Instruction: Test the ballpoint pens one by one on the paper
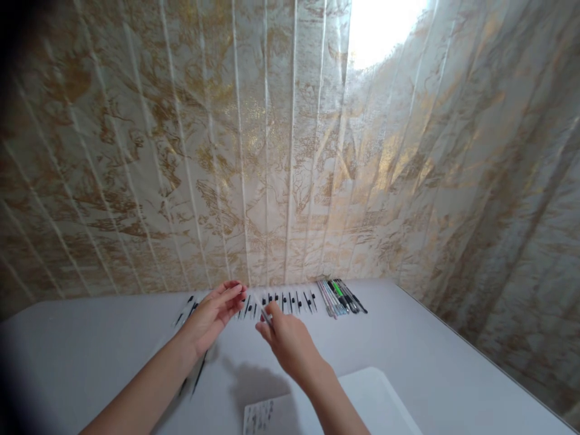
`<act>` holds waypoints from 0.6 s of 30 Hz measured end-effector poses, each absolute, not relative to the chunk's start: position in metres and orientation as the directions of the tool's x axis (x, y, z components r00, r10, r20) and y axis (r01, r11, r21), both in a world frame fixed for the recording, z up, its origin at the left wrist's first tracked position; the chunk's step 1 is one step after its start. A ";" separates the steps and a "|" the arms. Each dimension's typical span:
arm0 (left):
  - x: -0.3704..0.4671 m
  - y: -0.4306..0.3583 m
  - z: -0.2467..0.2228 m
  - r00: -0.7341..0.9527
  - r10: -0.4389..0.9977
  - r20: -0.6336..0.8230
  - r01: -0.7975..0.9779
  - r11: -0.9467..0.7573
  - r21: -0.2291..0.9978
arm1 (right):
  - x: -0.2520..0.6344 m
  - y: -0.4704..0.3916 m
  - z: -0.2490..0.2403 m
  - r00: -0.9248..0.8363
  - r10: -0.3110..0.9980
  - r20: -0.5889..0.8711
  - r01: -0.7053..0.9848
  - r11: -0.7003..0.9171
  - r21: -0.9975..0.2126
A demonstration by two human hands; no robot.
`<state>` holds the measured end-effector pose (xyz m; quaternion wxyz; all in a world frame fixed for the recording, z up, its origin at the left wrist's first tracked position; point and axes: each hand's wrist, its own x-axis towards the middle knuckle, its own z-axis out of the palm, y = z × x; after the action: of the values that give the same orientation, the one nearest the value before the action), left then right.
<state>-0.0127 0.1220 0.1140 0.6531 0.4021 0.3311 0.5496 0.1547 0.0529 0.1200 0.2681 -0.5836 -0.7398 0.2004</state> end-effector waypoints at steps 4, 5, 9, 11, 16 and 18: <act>-0.015 0.117 0.120 0.202 0.979 -0.014 -0.540 0.124 0.832 | 0.147 0.050 0.122 -0.191 0.965 0.179 0.812 0.258 -0.523; -0.015 0.117 0.121 0.207 0.978 -0.017 -0.552 0.131 0.824 | 0.147 0.050 0.122 -0.190 0.965 0.180 0.825 0.256 -0.504; -0.013 0.116 0.119 0.213 0.977 -0.016 -0.575 0.139 0.807 | 0.146 0.049 0.122 -0.190 0.964 0.185 0.853 0.255 -0.456; -0.012 0.116 0.118 0.218 0.976 -0.009 -0.575 0.136 0.807 | 0.146 0.050 0.121 -0.190 0.964 0.186 0.862 0.254 -0.438; -0.011 0.117 0.115 0.235 0.972 0.001 -0.562 0.135 0.816 | 0.144 0.049 0.120 -0.160 0.966 0.201 0.888 0.230 -0.398; -0.011 0.118 0.115 0.233 0.973 0.000 -0.558 0.134 0.819 | 0.143 0.050 0.120 -0.137 0.966 0.221 0.888 0.219 -0.405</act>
<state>-0.0105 0.1181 0.1147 0.6965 0.3623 0.2858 0.5495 0.1434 0.0497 0.1196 0.2204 -0.6187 -0.7488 0.0883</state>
